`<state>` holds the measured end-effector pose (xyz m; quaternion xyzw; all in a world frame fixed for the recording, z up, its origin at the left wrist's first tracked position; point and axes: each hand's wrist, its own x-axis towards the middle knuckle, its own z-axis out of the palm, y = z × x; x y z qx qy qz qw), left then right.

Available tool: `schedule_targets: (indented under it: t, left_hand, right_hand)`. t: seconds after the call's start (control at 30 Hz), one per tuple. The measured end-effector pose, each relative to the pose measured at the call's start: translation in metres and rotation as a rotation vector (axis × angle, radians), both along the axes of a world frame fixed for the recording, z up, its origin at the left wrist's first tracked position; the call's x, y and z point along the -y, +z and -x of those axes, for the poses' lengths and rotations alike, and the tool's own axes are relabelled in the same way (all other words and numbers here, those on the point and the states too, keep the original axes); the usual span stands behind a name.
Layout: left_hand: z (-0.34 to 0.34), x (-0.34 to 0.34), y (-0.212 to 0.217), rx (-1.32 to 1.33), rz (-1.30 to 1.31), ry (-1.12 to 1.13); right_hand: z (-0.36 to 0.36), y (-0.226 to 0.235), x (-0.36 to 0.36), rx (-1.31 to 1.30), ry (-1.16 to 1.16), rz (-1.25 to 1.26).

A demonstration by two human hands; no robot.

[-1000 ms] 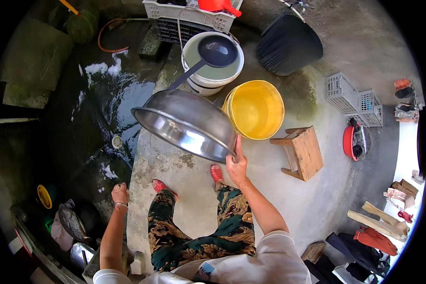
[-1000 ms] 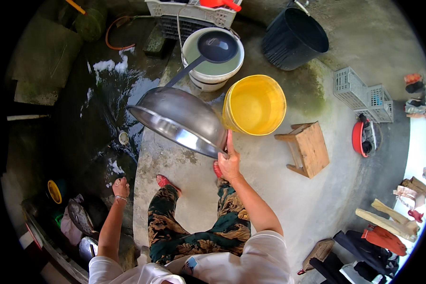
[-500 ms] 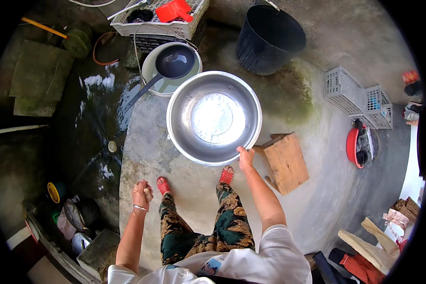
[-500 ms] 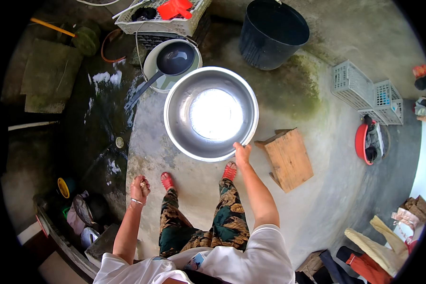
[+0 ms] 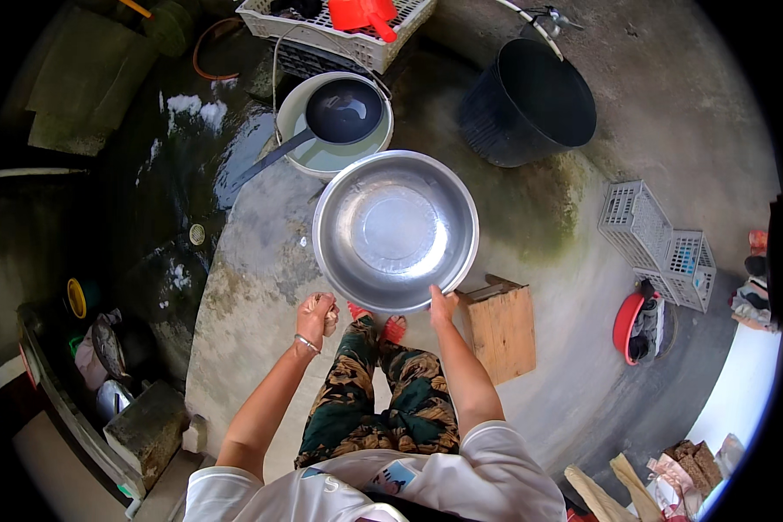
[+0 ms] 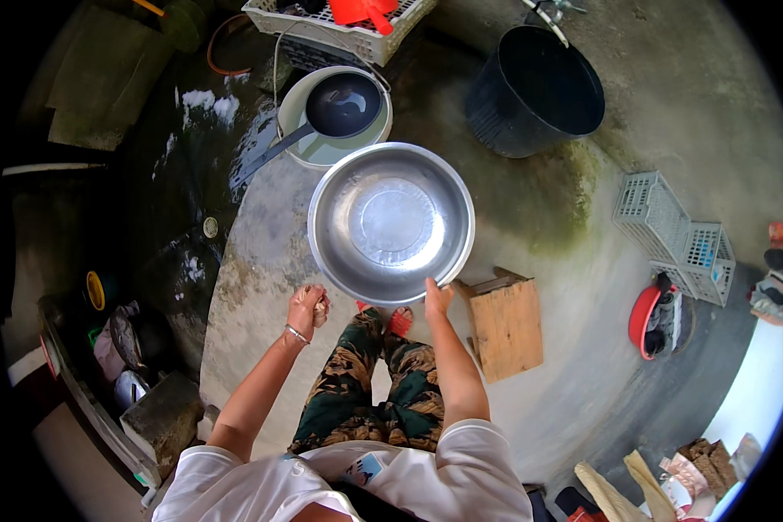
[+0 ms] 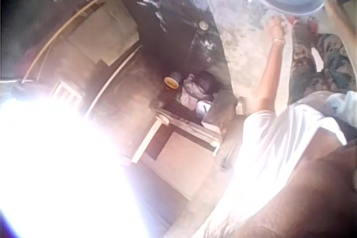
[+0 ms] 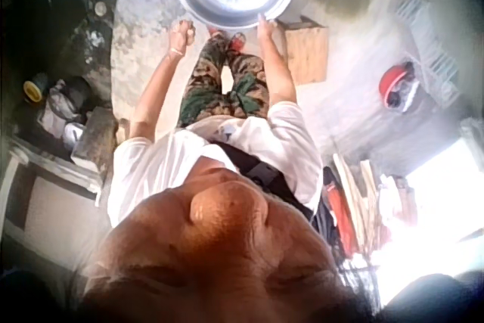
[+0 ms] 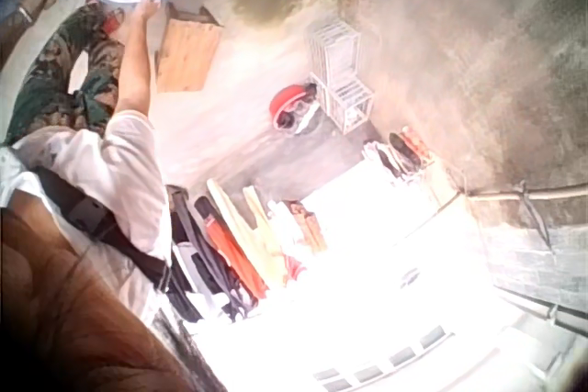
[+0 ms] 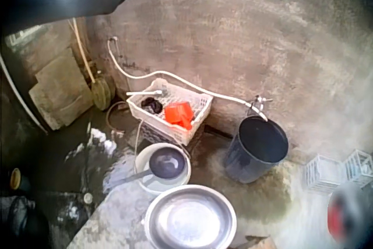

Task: The person sits on the floor and washes a cloth by hand in a metal basin filled with soapy water. They scrub and rinse the cloth, then pour out the soapy water and add fresh water from a yellow bucket to continue rinsing.

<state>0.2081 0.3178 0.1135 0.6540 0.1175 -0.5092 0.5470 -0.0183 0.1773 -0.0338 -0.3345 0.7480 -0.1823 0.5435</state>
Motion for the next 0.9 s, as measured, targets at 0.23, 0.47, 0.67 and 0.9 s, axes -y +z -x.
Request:
schedule_targets:
  t: [0.23, 0.47, 0.67, 0.9]
  left_hand:
    - [-0.008, 0.054, -0.024, -0.091, 0.091, 0.156]
    - [-0.002, 0.115, -0.036, 0.044, -0.085, 0.274]
    - [0.030, 0.128, -0.096, 0.124, -0.160, 0.444]
    - [0.075, 0.173, -0.148, 0.534, -0.290, 0.390]
  right_hand:
    - [-0.067, 0.101, 0.071, -0.442, 0.449, 0.420]
    - [-0.230, 0.137, 0.257, -0.034, 0.793, 1.029]
    - [-0.370, 0.067, 0.388, -0.151, 0.992, 1.258]
    - [-0.453, 0.041, 0.449, -0.447, 1.284, 0.799]
